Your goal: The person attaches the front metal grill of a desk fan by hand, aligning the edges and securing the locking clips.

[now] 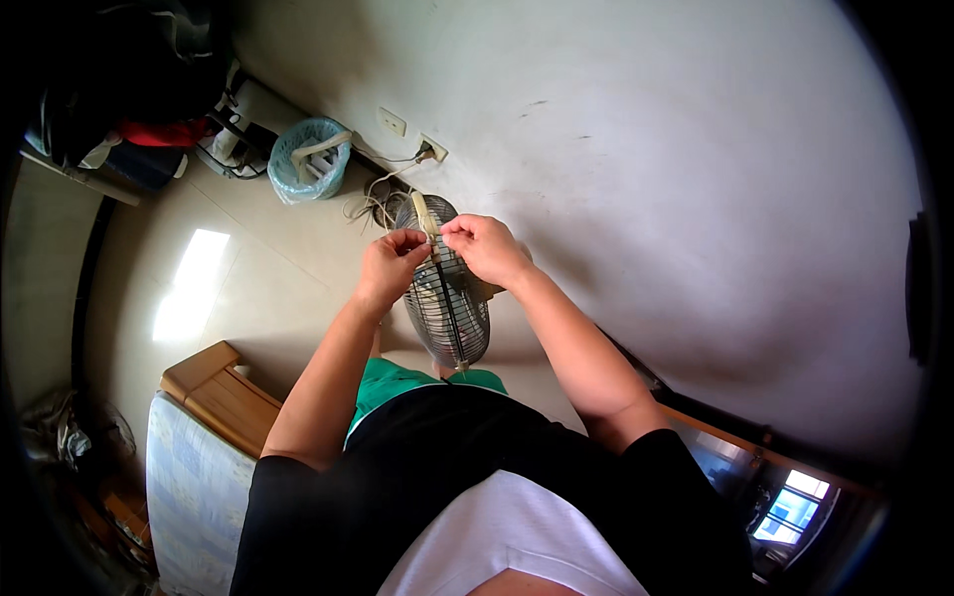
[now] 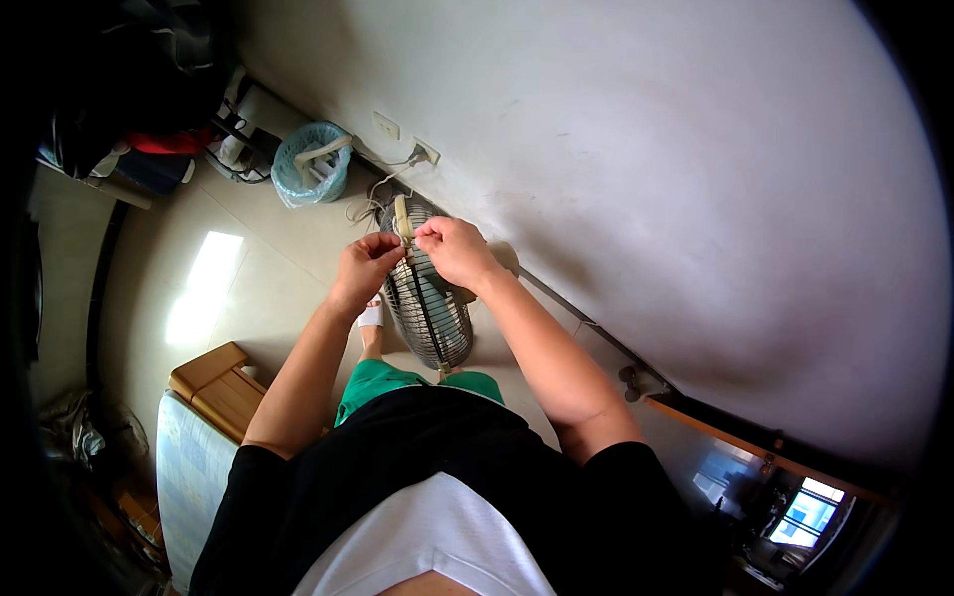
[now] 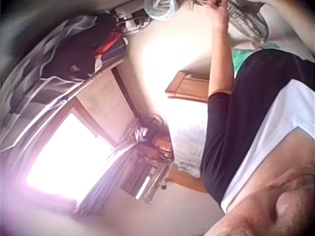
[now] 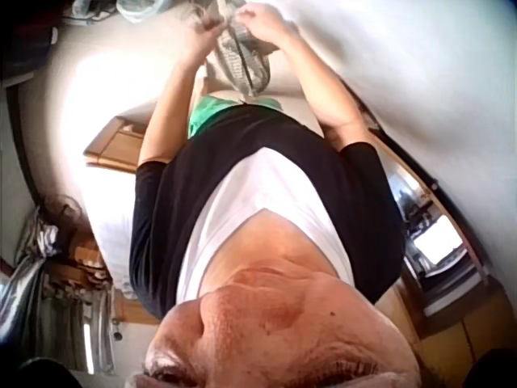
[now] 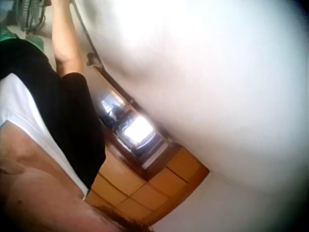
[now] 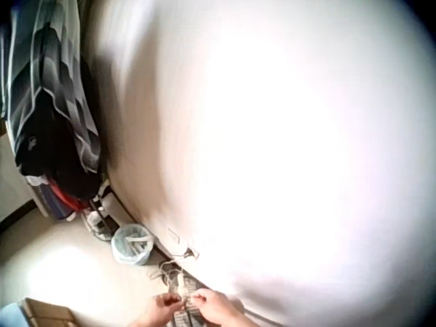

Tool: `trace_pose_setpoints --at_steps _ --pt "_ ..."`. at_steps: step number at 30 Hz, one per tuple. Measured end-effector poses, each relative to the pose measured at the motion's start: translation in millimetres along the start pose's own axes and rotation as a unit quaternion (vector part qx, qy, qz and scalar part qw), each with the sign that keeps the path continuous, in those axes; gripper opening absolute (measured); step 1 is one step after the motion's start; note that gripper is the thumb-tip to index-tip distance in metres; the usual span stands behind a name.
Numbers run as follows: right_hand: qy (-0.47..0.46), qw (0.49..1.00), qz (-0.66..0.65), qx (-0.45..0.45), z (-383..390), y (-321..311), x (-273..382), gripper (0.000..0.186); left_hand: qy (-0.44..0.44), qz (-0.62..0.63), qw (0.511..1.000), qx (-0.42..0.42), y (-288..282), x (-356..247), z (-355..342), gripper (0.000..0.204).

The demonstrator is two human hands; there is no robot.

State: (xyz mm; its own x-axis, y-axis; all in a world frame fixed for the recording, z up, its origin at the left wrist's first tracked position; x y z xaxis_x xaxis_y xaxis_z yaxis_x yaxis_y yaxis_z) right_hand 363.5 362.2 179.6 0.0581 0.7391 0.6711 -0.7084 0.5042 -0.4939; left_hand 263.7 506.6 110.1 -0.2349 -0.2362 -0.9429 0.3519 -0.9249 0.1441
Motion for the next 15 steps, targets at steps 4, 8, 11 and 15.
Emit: trace_pose_setpoints --at_steps 4,8,11,15 --pt "-0.019 0.999 0.001 0.028 -4.9 13.1 11.3 0.018 0.008 0.076 0.997 0.011 -0.5 0.0 1.4 0.010" --pt "-0.031 0.999 -0.022 -0.027 -6.1 18.2 15.3 0.013 -0.019 0.087 0.996 0.031 -5.5 0.4 -1.2 0.011" --pt "-0.015 0.992 -0.117 -0.048 -18.1 21.8 -7.6 0.016 -0.029 0.095 0.994 0.043 -4.3 -1.5 -2.6 0.012" --pt "0.063 0.964 -0.256 -0.023 -17.5 16.7 5.1 0.016 -0.035 0.103 0.993 0.042 -7.8 -1.9 -0.2 0.016"
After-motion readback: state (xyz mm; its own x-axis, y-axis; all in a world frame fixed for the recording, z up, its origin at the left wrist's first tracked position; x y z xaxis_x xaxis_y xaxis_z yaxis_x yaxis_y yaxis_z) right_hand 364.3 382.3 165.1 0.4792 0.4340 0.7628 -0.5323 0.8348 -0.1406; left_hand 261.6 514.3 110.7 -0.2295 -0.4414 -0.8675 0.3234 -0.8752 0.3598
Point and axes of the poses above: each hand's wrist, its own z-axis away from the middle knuckle, its own y-axis out of the palm, x = y × z, the point moved 2 cm from there along -z, towards the middle knuckle, and after that the axes turned 8 degrees about y, right-handed, at the moved point
